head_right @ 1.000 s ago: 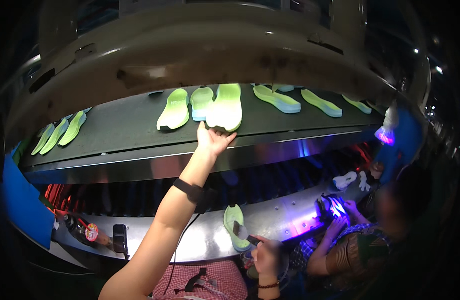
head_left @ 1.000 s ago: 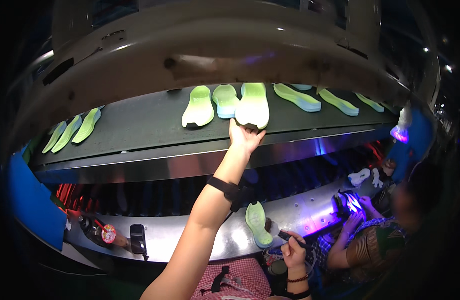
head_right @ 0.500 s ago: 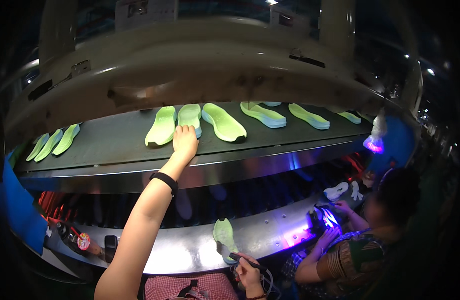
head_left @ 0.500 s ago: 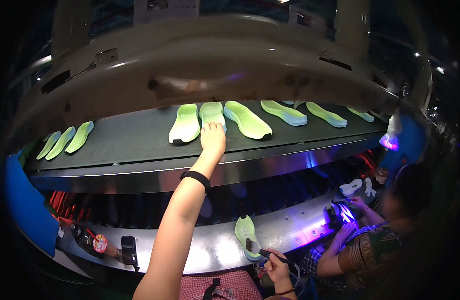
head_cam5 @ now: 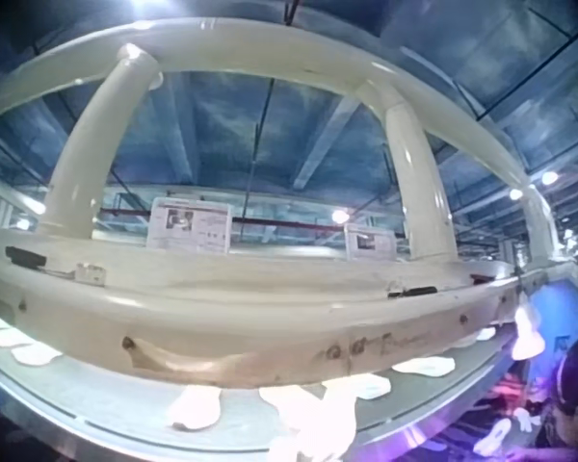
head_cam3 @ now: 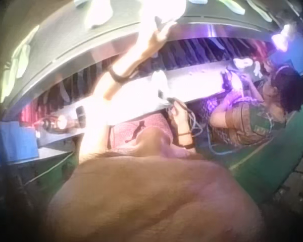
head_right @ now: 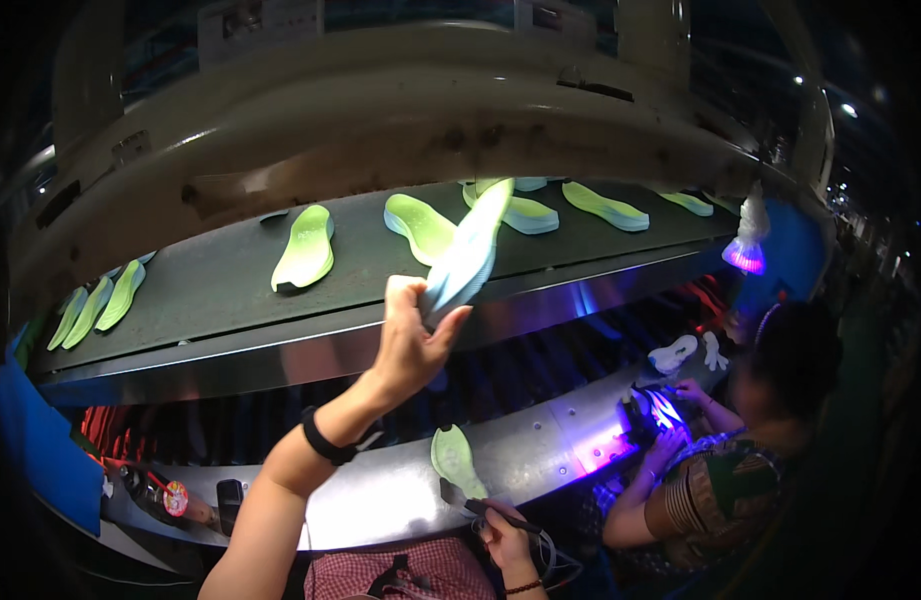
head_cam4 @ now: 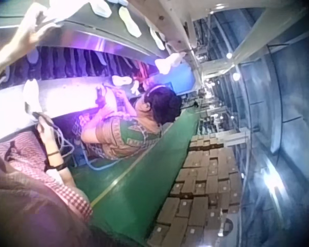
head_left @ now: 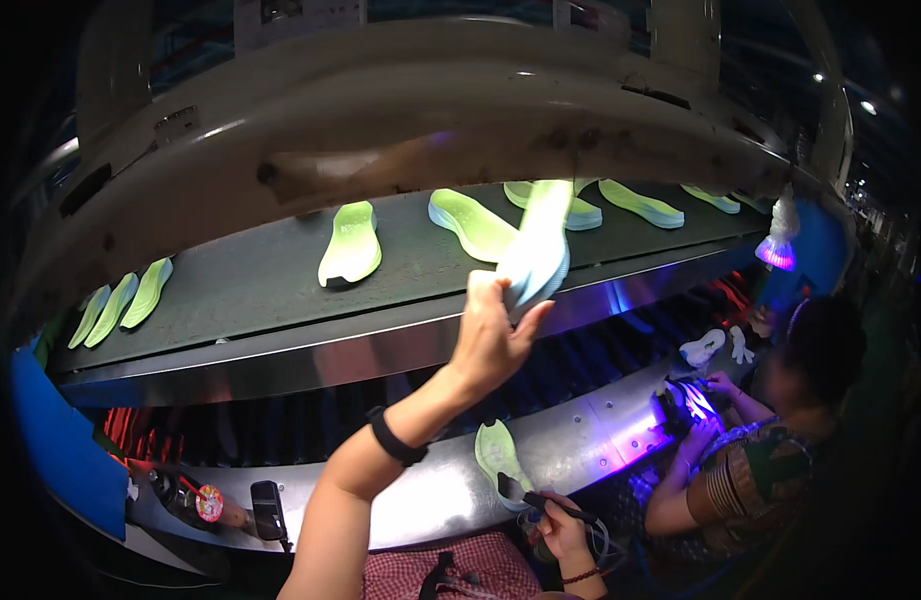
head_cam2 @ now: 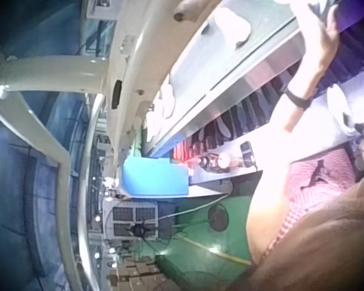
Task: Applying adhesive with a brush to shoe outsoles on a production line.
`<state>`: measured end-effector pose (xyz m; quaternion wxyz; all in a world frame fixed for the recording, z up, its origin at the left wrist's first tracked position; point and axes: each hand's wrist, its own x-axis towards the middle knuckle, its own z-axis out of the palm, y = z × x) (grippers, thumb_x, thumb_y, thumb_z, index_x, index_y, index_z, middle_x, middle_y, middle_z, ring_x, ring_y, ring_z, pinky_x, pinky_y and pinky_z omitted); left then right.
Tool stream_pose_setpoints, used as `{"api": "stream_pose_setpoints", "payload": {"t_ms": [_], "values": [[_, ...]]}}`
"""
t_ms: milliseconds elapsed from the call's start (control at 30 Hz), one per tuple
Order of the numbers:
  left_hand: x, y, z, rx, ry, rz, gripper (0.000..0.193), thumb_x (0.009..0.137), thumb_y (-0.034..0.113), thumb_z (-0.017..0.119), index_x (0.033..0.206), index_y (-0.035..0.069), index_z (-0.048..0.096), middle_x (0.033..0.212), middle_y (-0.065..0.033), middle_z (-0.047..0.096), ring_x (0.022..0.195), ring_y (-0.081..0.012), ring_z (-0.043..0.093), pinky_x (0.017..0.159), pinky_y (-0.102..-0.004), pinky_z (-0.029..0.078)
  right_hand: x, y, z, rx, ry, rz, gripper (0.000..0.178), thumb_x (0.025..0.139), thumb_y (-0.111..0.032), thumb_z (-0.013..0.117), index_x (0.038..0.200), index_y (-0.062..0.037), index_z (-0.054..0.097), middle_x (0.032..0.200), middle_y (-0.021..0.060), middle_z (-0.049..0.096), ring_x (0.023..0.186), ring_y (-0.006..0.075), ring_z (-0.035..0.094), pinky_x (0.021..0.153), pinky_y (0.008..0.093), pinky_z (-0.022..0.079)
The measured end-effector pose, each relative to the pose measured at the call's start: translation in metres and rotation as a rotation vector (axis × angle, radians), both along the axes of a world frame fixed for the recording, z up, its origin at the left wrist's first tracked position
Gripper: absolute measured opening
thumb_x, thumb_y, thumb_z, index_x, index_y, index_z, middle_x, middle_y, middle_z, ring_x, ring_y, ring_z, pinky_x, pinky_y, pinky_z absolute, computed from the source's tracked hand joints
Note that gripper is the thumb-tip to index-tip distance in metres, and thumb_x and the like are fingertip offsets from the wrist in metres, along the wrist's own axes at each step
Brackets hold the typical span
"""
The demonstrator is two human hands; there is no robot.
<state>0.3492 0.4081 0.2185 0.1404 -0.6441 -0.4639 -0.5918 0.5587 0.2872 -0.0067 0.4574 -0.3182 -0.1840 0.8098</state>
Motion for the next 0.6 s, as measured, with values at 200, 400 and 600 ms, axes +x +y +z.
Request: {"api": "stream_pose_setpoints", "payload": {"t_ms": [200,400,600], "values": [[0.040,0.059,-0.022,-0.098,-0.331,-0.113,0.038,0.078,0.018,0.064,0.093,-0.005,0.038,0.088,-0.0177,0.040,0.078,-0.0277,0.043,0.070,-0.0343,0.039,-0.001,-0.007,0.007,0.001,-0.034,-0.012,0.026,0.080,-0.004,0.056,0.104,0.0060,0.052,0.078,0.0115,0.060,0.046,0.0121,0.048,0.043,0.0235,0.040],[0.021,0.127,-0.027,0.012,-0.288,0.165,0.039,0.076,0.014,0.062,0.094,-0.009,0.036,0.091,-0.0266,0.039,0.084,-0.0403,0.043,0.076,-0.0434,0.036,0.005,-0.008,-0.003,-0.013,-0.063,0.017,0.024,0.081,-0.005,0.055,0.104,0.0041,0.054,0.062,0.0065,0.053,0.045,0.0132,0.048,0.041,0.0254,0.039],[-0.017,0.147,-0.015,-0.088,-0.331,0.351,0.039,0.075,0.014,0.062,0.095,-0.009,0.038,0.093,-0.0280,0.041,0.088,-0.0422,0.044,0.079,-0.0453,0.037,0.006,-0.004,-0.010,-0.037,-0.069,0.011,0.021,0.082,-0.005,0.054,0.101,0.0033,0.056,0.059,0.0072,0.053,0.045,0.0139,0.047,0.042,0.0261,0.039]]}}
